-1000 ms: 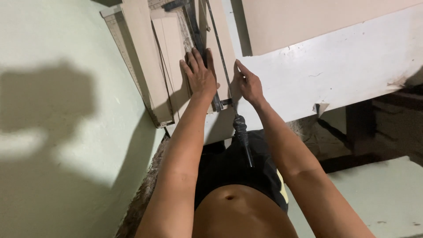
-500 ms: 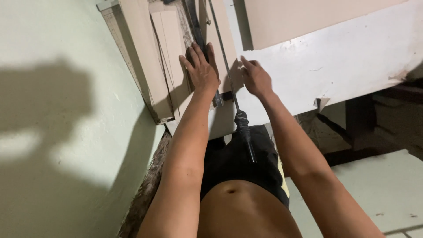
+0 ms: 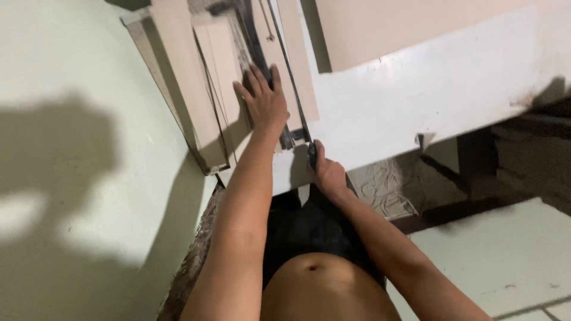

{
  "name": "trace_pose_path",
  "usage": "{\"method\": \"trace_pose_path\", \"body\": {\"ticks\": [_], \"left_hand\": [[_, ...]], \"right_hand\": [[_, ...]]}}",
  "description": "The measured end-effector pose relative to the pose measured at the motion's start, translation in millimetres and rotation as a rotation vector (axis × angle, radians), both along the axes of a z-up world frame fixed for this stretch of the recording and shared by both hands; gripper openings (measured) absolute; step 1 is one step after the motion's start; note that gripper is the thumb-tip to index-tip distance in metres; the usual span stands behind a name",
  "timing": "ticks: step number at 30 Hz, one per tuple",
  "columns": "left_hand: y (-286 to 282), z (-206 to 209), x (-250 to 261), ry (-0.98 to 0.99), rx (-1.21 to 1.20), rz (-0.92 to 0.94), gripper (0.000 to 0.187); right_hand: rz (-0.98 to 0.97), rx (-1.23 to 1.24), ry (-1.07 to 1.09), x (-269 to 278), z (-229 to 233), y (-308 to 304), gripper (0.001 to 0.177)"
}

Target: The person uses a manual paper cutter to trim a large sheet of cardboard into smaller rectangular pieces. They repeatedly align the sheet against the cutter's guide, lower the blade to slice, and stack the cut pieces on the left side of the machine.

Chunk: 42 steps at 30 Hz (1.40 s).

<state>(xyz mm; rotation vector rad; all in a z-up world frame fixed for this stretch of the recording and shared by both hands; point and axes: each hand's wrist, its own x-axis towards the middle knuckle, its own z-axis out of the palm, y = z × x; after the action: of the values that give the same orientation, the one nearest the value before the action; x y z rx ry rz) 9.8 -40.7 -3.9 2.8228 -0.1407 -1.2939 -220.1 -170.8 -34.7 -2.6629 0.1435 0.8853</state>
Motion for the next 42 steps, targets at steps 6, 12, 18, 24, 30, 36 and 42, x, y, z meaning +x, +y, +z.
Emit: {"method": "trace_pose_path", "body": {"ticks": [6, 12, 18, 24, 30, 36, 42], "left_hand": [[9, -4, -3, -0.185, 0.009, -0.156, 0.102], [21, -51, -54, -0.311, -0.486, -0.569, 0.044], [59, 0, -75, -0.222, -0.287, -0.874, 0.015], [104, 9, -49, -0.072, -0.145, -0.809, 0.018], [111, -7, -51, -0.239, -0.246, -0.742, 0.016], [85, 15, -39, -0.38, -0.329, -0.568, 0.018], [57, 17, -27, -0.352, -0.458, -0.323, 0.025]], "right_hand": [[-0.329, 0.346, 0.247, 96, 187, -6, 0.081], [-0.219, 0.278, 0.113, 132, 81, -31, 0.038], [-0.287, -0.014, -0.093, 167, -44, -17, 0.059], [-0.236, -0.109, -0.045, 170, -90, -12, 0.06], [-0.432, 0.366, -0.141, 175, -41, -29, 0.043], [-0.49, 0.739, -0.218, 123, -37, -17, 0.043], [-0.302, 0.294, -0.149, 168, 1, 19, 0.029]]}}
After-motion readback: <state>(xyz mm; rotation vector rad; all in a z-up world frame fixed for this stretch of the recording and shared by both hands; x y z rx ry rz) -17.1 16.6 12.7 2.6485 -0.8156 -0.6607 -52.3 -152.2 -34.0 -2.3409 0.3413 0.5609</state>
